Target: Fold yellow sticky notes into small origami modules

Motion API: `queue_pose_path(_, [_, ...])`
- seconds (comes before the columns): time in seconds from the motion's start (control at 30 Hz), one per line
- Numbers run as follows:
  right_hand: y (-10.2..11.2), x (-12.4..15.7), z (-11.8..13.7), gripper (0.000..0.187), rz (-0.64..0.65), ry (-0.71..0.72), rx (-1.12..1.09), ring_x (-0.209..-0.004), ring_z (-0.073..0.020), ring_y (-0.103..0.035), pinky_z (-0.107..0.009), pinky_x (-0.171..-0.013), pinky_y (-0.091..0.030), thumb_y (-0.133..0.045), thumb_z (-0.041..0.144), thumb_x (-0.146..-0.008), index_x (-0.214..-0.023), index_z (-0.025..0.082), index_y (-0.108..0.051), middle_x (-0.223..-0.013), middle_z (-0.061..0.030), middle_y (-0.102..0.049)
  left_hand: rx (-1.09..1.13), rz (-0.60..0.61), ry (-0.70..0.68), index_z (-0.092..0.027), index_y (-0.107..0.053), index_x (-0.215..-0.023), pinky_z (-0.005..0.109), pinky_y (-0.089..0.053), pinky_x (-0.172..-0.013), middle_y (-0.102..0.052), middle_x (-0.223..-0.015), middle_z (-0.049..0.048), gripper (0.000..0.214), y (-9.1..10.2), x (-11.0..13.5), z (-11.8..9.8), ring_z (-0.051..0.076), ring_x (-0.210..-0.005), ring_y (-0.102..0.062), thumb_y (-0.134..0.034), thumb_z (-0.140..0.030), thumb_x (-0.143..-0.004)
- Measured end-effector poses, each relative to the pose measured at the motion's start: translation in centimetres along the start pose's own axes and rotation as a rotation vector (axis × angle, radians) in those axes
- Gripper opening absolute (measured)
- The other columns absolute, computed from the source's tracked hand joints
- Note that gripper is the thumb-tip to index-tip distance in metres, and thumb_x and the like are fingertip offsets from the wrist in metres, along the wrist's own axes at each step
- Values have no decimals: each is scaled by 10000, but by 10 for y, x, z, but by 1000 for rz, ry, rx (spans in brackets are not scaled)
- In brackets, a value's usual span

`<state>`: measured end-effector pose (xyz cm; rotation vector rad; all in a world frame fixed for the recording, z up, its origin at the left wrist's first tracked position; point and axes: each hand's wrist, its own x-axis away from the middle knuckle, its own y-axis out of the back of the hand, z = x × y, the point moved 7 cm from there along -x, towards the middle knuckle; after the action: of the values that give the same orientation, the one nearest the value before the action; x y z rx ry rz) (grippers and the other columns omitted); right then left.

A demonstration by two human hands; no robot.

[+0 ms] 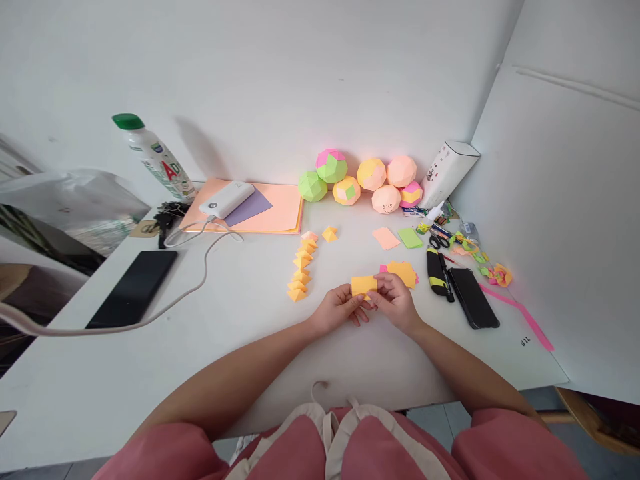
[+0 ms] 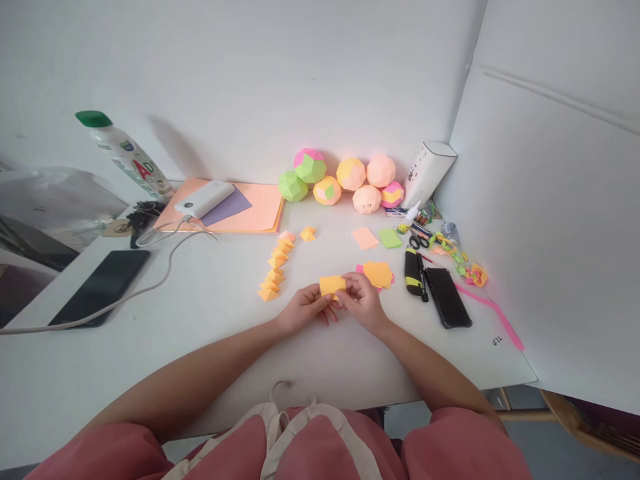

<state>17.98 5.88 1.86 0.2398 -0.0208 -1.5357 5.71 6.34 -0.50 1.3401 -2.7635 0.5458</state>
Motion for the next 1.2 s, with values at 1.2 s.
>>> queue_pose_path(1.2, [-7, -2, -7, 320, 129, -157, 35, -513, -106, -448, -249, -497, -380, -578, 407, -785, -576, 172, -519, -532, 27, -489, 34, -43, 28, -131, -489, -859, 249, -485, -462, -691, -812, 99, 404, 2, 0, -3, 150, -551, -640, -575, -513, -759])
